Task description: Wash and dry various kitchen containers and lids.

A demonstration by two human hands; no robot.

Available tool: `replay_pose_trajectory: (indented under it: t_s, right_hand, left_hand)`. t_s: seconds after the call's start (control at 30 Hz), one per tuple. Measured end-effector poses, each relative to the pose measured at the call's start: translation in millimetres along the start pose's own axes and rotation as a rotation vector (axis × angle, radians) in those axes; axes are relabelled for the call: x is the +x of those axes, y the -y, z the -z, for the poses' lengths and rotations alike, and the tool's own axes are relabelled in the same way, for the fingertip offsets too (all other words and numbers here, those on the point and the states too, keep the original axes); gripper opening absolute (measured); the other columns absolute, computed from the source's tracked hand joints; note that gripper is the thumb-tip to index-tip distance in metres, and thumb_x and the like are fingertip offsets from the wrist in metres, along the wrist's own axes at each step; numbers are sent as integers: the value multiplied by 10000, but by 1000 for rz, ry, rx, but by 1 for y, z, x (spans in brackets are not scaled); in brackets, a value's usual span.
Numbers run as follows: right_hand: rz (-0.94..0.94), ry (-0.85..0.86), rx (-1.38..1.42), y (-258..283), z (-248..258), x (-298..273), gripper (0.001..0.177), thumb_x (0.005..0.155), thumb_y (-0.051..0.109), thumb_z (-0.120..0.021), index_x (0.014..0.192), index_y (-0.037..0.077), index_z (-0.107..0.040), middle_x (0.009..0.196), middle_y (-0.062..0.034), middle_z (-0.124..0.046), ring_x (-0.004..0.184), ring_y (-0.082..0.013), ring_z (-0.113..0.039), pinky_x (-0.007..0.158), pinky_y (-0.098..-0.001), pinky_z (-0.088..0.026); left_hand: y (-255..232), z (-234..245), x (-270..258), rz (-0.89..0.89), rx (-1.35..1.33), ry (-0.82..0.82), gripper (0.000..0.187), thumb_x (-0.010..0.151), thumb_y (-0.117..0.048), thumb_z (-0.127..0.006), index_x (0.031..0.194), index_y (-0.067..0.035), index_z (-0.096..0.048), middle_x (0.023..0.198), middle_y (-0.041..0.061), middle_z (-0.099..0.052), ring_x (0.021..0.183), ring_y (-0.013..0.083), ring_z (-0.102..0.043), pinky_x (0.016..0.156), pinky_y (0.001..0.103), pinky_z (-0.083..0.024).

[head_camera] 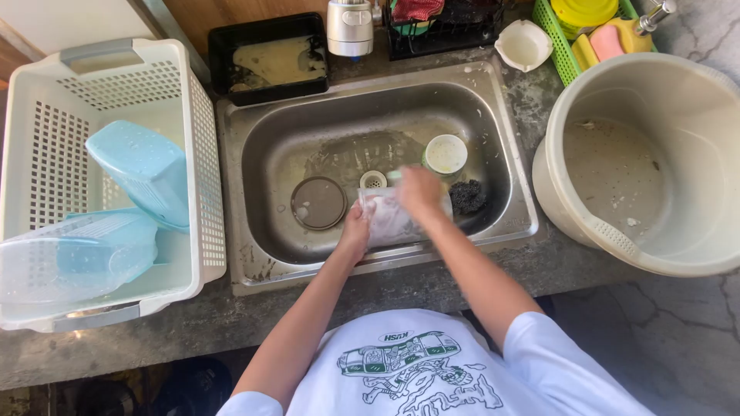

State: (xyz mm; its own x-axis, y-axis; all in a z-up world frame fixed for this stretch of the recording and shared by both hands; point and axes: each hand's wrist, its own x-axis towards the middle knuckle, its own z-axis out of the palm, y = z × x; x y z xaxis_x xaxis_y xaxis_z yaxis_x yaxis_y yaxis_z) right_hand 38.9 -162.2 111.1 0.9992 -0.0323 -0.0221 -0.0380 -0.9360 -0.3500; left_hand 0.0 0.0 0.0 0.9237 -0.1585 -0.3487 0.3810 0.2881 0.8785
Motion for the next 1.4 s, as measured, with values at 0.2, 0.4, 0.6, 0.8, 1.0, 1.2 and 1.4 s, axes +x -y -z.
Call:
replay_pose_trajectory:
  t_s: [0.2, 0.4, 0.6, 0.8, 1.0, 1.2, 1.4]
  right_hand:
    - [764, -445, 137, 54, 42, -54, 212, 820, 199, -683, 1015, 167, -758, 1119, -111, -766, 996, -277, -708, 900, -468, -555]
    - [-65, 228, -72, 25, 39, 3, 237, 1023, 336, -630, 1123, 137, -713, 1093, -133, -733, 964, -251, -708, 818, -419, -571]
    - [630, -119, 107, 44, -3, -48, 383, 925, 391, -714, 1187, 114, -750, 993, -101, -689, 924, -234, -666, 820, -406, -566]
    - [-49, 155, -38, -1, 29, 9, 275, 996, 345, -658, 1096, 111, -762, 1014, -127, -706, 890, -245, -681, 795, -419, -584]
    - [579, -283, 135, 40, 21, -40, 310, 894, 286, -703, 1078, 37, -721, 1172, -163, -712, 936, -260, -700, 816, -394, -599]
    - [88, 71, 101, 19, 39, 4, 284, 1071, 327, -592, 1178, 105, -732, 1105, -138, -725, 890, -248, -693, 742, -392, -579]
    - [513, -156, 207, 54, 21, -47, 312, 938, 235, -714, 1214, 93, -746, 1108, -131, -670, 1019, -284, -601, 897, -442, -507]
  left_hand:
    - [3, 27, -2, -83, -103, 73, 275, 993, -38, -581, 1265, -44, -622, 1174, 21, -688, 1075, 119, -638, 957, 272, -516]
    - [-38, 26, -20, 68, 115, 237, 334, 939, 12, -605, 1266, -56, -624, 1101, 52, -715, 1012, 145, -655, 905, 296, -515]
    - [-26, 59, 36, 276, -167, 19, 275, 1063, -218, -537, 1198, -4, -644, 1020, 86, -731, 923, 222, -700, 754, 378, -611]
    - [-12, 20, 4, -15, 97, 83, 246, 1077, -185, -572, 1279, -59, -635, 1017, 28, -662, 858, 105, -579, 758, 293, -502]
    - [-50, 27, -28, -61, 74, 218, 275, 975, -48, -598, 1247, -82, -615, 1063, -41, -703, 982, 65, -624, 891, 255, -507]
    - [-90, 5, -49, -112, 279, 354, 177, 1006, -19, -583, 1160, -26, -670, 1091, -14, -748, 999, 78, -647, 948, 251, -507]
    - [-18, 52, 6, 118, 466, 160, 298, 903, -137, -735, 1138, 24, -649, 985, 70, -709, 873, 163, -625, 741, 348, -513]
